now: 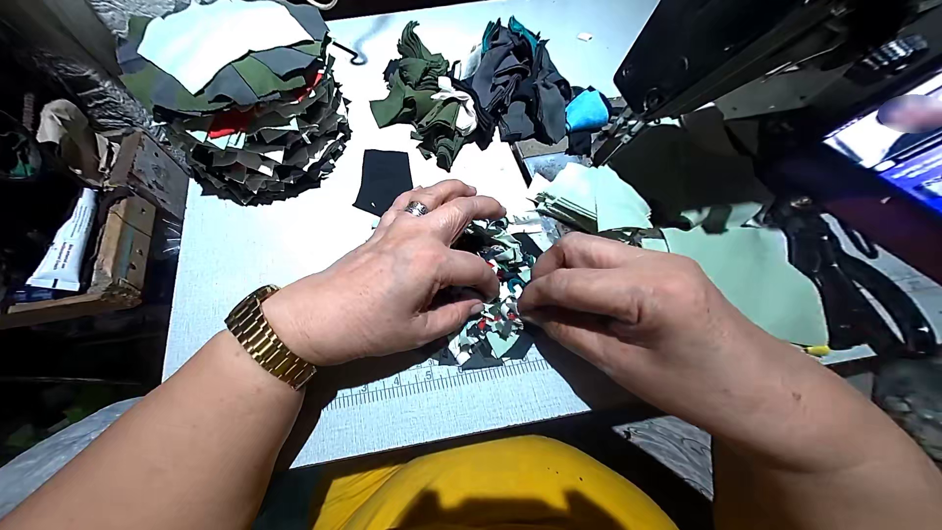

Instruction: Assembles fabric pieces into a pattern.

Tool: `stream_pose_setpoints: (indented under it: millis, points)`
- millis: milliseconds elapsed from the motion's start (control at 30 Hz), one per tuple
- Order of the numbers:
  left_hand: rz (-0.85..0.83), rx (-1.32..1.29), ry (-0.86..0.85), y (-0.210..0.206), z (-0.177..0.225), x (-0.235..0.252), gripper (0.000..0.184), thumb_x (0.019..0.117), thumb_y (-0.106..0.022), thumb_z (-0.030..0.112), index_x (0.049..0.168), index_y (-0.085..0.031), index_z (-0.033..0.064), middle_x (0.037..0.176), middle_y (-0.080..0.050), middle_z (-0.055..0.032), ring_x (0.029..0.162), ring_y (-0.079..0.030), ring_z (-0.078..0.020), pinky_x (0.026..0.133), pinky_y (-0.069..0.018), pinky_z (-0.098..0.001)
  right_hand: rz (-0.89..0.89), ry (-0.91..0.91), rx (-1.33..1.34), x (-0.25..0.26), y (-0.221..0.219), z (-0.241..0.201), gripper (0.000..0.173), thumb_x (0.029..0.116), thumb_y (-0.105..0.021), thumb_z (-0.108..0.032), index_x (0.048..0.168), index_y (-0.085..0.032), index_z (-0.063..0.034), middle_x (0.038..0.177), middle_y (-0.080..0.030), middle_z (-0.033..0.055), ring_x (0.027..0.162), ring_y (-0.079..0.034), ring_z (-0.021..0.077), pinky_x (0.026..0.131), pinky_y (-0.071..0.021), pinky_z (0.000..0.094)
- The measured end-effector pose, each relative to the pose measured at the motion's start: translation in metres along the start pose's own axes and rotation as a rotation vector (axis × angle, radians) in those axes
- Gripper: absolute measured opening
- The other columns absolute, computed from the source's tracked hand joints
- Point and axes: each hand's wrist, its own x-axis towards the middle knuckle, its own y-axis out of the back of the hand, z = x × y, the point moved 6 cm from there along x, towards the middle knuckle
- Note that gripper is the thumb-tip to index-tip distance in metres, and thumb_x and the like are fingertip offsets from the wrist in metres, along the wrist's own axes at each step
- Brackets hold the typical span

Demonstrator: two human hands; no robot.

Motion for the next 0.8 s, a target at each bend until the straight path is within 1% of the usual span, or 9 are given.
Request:
stream_pose_setpoints:
  millis: [67,133,300,367,433,533,600,700,800]
  points:
    - [-0.001,-0.004,-0.01,0.001,0.0,0.0,0.025,0.0966,-0.061,0.035,0.11,-0.079,0.0251,0.152,-0.05,-0.0123,0.15,-0.031,-0.0363,0.12,-0.0263,-0.0608,-0.038,0.003,-0.045,0.0,-0.004,-0.002,0.016,0.0914,-0.063,-0.013,0.094,-0.079,-0.0159,0.091,-0.061,-0.0033,0.078,-0.059,0.0048,0.062,-0.0502,0.0186]
    - [0.019,-0.025,-0.018,0.004,0.0,0.0,0.024,0.0968,-0.061,0.032,0.109,-0.08,0.0236,0.15,-0.052,-0.0132,0.15,-0.032,-0.0364,0.121,-0.0265,-0.0598,-0.063,-0.008,-0.063,-0.001,-0.002,0.0,0.019,0.0919,-0.061,-0.016,0.096,-0.079,-0.0184,0.093,-0.061,-0.0048,0.079,-0.059,0.004,0.062,-0.05,0.0185]
    - [0.039,-0.08,-0.033,0.017,0.002,-0.002,0.019,0.0899,-0.067,0.032,0.098,-0.08,0.0214,0.149,-0.052,-0.0145,0.15,-0.031,-0.0366,0.122,-0.0258,-0.058,0.092,-0.036,-0.022,0.002,0.03,0.002,0.019,0.0929,-0.062,-0.01,0.103,-0.077,-0.0094,0.097,-0.064,0.0001,0.085,-0.062,0.0041,0.072,-0.0529,0.0167]
    - [0.03,-0.116,-0.058,0.017,0.005,-0.002,0.017,0.0874,-0.072,0.035,0.095,-0.081,0.0224,0.15,-0.052,-0.0141,0.151,-0.03,-0.037,0.123,-0.0245,-0.0596,0.135,-0.051,-0.031,0.003,0.033,0.001,0.016,0.0936,-0.062,-0.01,0.102,-0.076,-0.0078,0.097,-0.064,0.0009,0.085,-0.062,0.0047,0.073,-0.0533,0.0171]
    - [0.007,-0.137,-0.073,0.012,0.009,-0.002,0.016,0.0867,-0.074,0.036,0.094,-0.081,0.0244,0.15,-0.052,-0.0125,0.152,-0.029,-0.037,0.122,-0.0238,-0.0609,0.109,-0.042,-0.021,0.003,0.024,-0.001,0.014,0.0938,-0.063,-0.015,0.098,-0.076,-0.0102,0.094,-0.064,-0.0008,0.082,-0.061,0.0039,0.07,-0.0523,0.0177]
    - [-0.047,-0.114,-0.07,0.004,0.011,-0.001,0.016,0.089,-0.072,0.037,0.098,-0.081,0.0268,0.154,-0.05,-0.0094,0.153,-0.026,-0.0347,0.124,-0.0211,-0.0602,0.004,-0.035,0.017,0.0,0.0,-0.003,0.013,0.0948,-0.065,-0.024,0.096,-0.076,-0.0166,0.09,-0.063,-0.0063,0.077,-0.06,0.0009,0.063,-0.051,0.0155]
    - [-0.065,-0.072,-0.058,0.002,0.011,0.0,0.017,0.0904,-0.071,0.037,0.099,-0.082,0.0274,0.155,-0.049,-0.0088,0.153,-0.026,-0.0343,0.124,-0.0197,-0.062,-0.027,-0.039,-0.006,-0.002,-0.009,-0.002,0.014,0.0942,-0.064,-0.022,0.096,-0.077,-0.017,0.088,-0.06,-0.0067,0.076,-0.058,0.0011,0.061,-0.0493,0.0156]
    - [-0.074,-0.027,-0.048,0.002,0.01,-0.001,0.019,0.0922,-0.068,0.037,0.101,-0.081,0.0276,0.156,-0.047,-0.0099,0.153,-0.026,-0.0351,0.123,-0.0183,-0.0644,0.003,-0.049,0.022,-0.001,0.001,0.002,0.017,0.0959,-0.063,-0.021,0.099,-0.078,-0.0159,0.089,-0.061,-0.0065,0.077,-0.058,-0.0001,0.062,-0.0492,0.0137]
    - [-0.029,-0.055,-0.055,0.007,0.01,-0.001,0.019,0.0933,-0.066,0.036,0.101,-0.081,0.0269,0.156,-0.047,-0.0106,0.153,-0.026,-0.0361,0.123,-0.0213,-0.0614,0.084,-0.083,-0.019,-0.001,0.022,0.008,0.016,0.0961,-0.063,-0.019,0.101,-0.078,-0.0126,0.091,-0.064,-0.004,0.081,-0.061,0.0016,0.068,-0.0513,0.0149]
